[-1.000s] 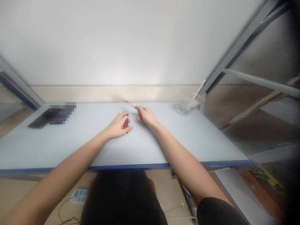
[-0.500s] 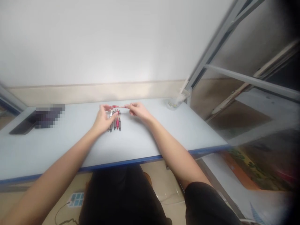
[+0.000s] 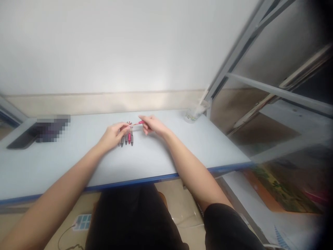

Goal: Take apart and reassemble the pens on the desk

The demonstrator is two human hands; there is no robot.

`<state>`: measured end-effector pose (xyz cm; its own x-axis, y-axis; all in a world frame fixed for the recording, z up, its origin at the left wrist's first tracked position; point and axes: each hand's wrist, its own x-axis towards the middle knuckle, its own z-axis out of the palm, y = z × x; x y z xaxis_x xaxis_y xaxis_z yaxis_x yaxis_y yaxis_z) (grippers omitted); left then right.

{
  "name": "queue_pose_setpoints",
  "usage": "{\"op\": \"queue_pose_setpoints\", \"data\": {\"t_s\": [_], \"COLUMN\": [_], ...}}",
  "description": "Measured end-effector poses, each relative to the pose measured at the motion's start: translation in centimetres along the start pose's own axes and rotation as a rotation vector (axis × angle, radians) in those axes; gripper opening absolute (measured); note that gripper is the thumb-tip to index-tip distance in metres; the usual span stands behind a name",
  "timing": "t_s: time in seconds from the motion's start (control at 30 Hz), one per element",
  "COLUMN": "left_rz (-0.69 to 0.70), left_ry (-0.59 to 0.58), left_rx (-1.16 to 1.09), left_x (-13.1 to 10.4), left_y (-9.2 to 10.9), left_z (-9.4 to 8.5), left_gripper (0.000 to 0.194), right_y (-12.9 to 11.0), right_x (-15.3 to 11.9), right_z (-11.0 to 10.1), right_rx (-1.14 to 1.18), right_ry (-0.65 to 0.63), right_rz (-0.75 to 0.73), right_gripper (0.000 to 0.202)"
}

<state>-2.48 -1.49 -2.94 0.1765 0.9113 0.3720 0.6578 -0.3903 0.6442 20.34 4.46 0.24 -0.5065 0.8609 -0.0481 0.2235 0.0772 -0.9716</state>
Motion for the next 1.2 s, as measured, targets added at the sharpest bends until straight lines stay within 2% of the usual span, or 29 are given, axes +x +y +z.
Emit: {"op": "queue_pose_setpoints", "data": {"t_s": [0.1, 0.2, 0.3, 0.37, 0.43, 0.57, 0.67, 0.73, 0.87, 1.0, 1.13, 1.2], "left_rz": [-0.049, -0.115, -0.168, -0.174, -0.159, -0.12, -0.103, -0.097, -0.067, -0.057, -0.07, -0.082], "left_ry": [-0.052, -0.137, -0.192, -0.181, -0.147, -0.116, -0.122, -0.115, -0.121, -0.109, -0.088, -0.101], "left_rx": [-0.069, -0.21, -0.308, -0.301, -0.252, -0.151, -0.086, -0.042, -0.021, -0.024, -0.012, -0.008], "left_x": [-0.2, -0.2, 0.0, 0.2, 0.4, 0.5, 0.5, 0.5, 0.5, 0.5, 0.5, 0.5], "left_y": [0.4, 0.9, 0.8, 0.5, 0.2, 0.1, 0.2, 0.1, -0.2, -0.4, -0.4, -0.5], "left_z": [-0.3, -0.5, -0.5, -0.6, -0.8, -1.2, -1.4, -1.4, -1.3, -1.2, -1.1, -1.1], "left_gripper": [0.042, 0.05, 0.053, 0.052, 0.051, 0.049, 0.052, 0.052, 0.049, 0.048, 0.048, 0.049], "right_y": [-0.2, -0.3, -0.3, -0.2, 0.0, 0.5, 0.9, 1.2, 1.9, 2.3, 2.4, 2.5], "right_x": [-0.2, -0.3, -0.4, -0.4, -0.3, 0.2, 0.5, 0.8, 1.2, 1.6, 1.7, 1.7], "right_z": [-0.6, -1.1, -1.7, -2.0, -2.2, -2.3, -2.3, -2.3, -2.1, -1.9, -1.8, -1.8], "right_rx": [-0.091, -0.149, -0.135, -0.091, -0.089, -0.162, -0.156, -0.161, -0.217, -0.219, -0.274, -0.276], "right_ry": [-0.061, -0.09, -0.136, -0.154, -0.184, -0.205, -0.176, -0.166, -0.235, -0.137, -0.216, -0.173], "right_rz": [-0.038, -0.173, -0.304, -0.34, -0.294, -0.155, -0.21, -0.229, -0.227, -0.285, -0.229, -0.267], "right_gripper": [0.063, 0.059, 0.042, 0.027, 0.023, 0.041, 0.026, 0.027, 0.028, 0.029, 0.034, 0.028]}}
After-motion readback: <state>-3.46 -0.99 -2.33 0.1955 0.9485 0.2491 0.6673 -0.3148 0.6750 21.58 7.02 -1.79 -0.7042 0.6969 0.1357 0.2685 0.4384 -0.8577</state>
